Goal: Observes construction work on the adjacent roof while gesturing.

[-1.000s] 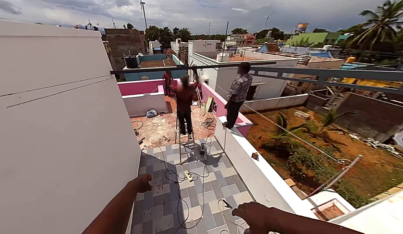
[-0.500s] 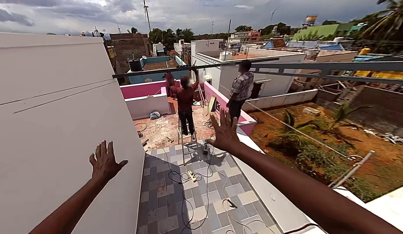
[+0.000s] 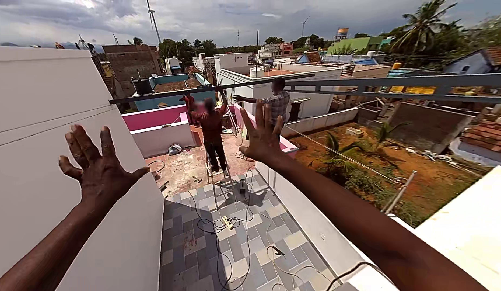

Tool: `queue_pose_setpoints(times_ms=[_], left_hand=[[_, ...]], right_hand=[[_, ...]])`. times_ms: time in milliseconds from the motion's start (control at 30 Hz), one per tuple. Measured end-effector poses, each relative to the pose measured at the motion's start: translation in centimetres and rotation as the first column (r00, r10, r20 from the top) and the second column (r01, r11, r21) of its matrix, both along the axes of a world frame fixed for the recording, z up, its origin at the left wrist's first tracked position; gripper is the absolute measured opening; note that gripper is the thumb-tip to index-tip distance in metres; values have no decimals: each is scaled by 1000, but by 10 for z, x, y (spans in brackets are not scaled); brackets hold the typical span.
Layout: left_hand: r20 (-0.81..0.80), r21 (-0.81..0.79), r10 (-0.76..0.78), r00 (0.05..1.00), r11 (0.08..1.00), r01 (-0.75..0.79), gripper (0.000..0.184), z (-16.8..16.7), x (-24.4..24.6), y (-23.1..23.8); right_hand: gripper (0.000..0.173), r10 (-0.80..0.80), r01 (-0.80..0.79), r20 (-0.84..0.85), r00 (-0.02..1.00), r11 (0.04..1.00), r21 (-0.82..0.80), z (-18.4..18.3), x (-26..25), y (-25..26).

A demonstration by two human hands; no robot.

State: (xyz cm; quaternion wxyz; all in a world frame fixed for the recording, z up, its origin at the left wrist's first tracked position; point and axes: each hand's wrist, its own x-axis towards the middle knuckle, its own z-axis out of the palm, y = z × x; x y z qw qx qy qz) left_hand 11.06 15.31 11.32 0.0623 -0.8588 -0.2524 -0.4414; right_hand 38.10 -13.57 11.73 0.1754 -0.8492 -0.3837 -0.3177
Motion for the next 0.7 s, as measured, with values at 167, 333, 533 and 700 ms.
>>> queue_pose_setpoints(times_ms=[167, 333, 533, 700], left_hand=[[-16, -259, 308, 951, 917, -302, 150, -18, -74, 76], [-236, -601, 372, 898, 670, -436, 140, -87, -108, 108], [-798, -586, -256, 545, 537, -607, 99, -175, -185, 129], [-859, -501, -378, 345, 480, -720, 69, -170, -204, 116]], right_hand=[[133, -349, 357, -224, 910, 934, -4, -6, 87, -74], [124, -383, 298, -410, 828, 919, -258, -92, 93, -86], [99, -411, -275, -547, 729, 557, -784, -175, 38, -72], [80, -208, -644, -731, 650, 359, -675, -210, -22, -55]])
